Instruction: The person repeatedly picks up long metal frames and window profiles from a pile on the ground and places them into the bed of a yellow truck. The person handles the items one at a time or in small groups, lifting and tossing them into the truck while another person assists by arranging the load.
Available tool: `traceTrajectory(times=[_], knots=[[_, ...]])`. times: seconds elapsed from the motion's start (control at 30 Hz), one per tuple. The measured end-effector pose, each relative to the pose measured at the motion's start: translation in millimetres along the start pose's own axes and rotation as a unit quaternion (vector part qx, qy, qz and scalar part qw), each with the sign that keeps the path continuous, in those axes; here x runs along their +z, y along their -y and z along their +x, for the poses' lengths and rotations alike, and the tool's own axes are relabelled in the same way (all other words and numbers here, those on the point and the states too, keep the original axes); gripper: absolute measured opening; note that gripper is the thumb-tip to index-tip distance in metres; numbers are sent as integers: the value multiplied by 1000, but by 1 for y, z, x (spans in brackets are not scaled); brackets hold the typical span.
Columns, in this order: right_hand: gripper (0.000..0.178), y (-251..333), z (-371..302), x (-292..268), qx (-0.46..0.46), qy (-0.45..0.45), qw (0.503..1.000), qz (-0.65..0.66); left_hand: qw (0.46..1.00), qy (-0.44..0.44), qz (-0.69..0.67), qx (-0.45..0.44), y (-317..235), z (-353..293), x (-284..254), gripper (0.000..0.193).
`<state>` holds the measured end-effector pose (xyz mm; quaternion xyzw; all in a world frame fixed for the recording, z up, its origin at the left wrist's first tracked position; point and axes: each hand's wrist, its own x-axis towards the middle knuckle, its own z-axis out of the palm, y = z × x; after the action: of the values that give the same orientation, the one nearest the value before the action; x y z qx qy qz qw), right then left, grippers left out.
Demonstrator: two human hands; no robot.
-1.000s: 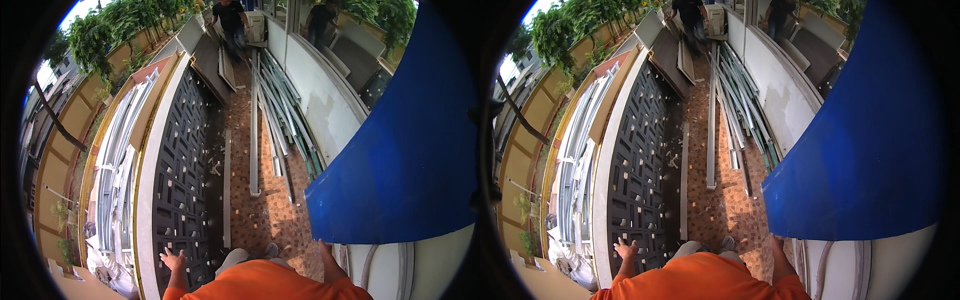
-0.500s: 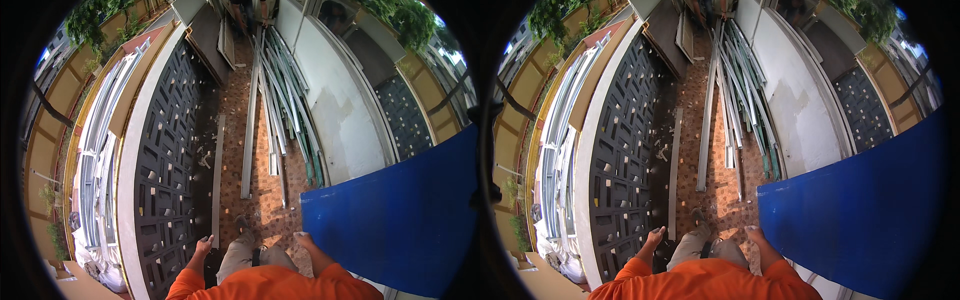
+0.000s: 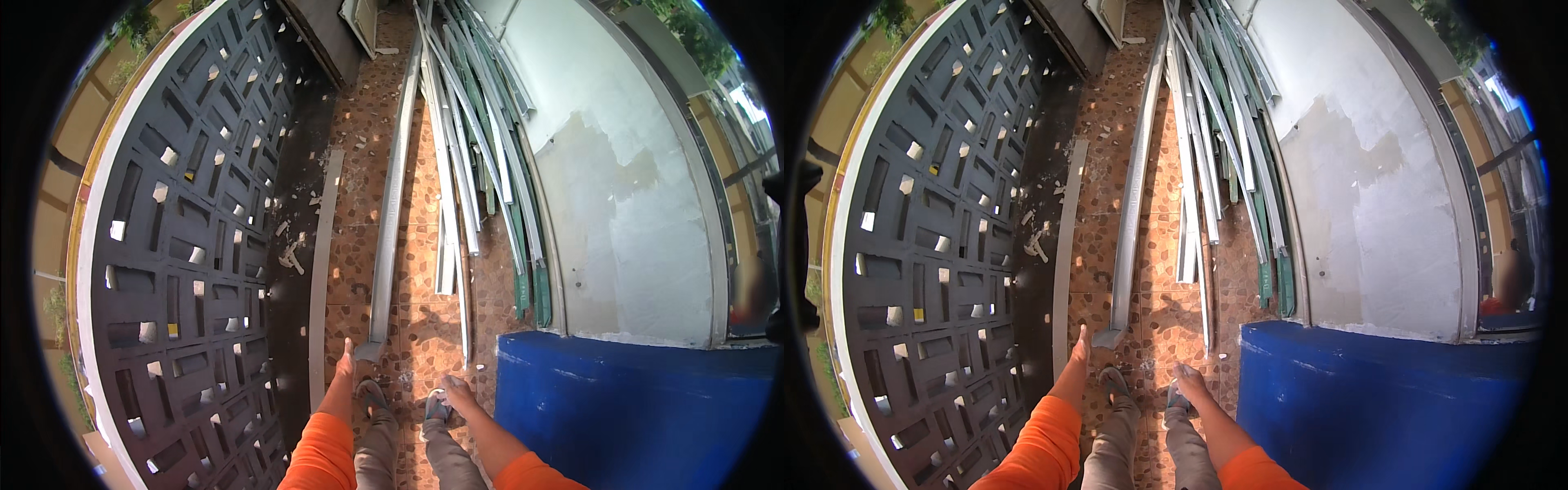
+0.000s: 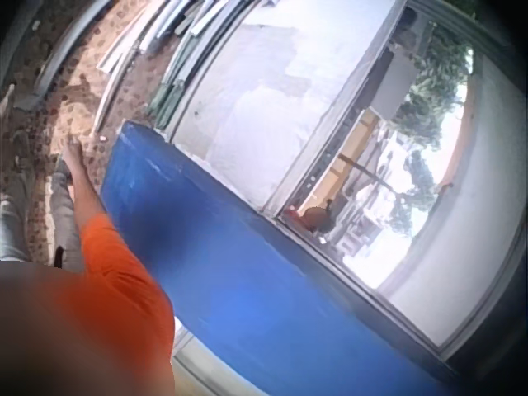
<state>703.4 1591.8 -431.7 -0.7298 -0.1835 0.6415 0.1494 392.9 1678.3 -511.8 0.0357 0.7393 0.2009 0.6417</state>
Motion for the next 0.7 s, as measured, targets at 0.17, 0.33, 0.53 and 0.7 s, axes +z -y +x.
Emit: traceTrajectory(times=[0.17,0.33,0.53,0.7], knots=[[58,-53,26,-30,49,-16,999,8,951,95,-247,-159,19,52,10,77],[67,-96,33,-83,106,-66,992,-6,947,211,-214,-115,24,54,29,47],[69,-97,38,-105,85,-99,992,-3,861,213,-429,-174,39,59,48,32],[67,-82,33,-96,57,-96,993,-43,848,236,-440,-180,51,47,82,34]])
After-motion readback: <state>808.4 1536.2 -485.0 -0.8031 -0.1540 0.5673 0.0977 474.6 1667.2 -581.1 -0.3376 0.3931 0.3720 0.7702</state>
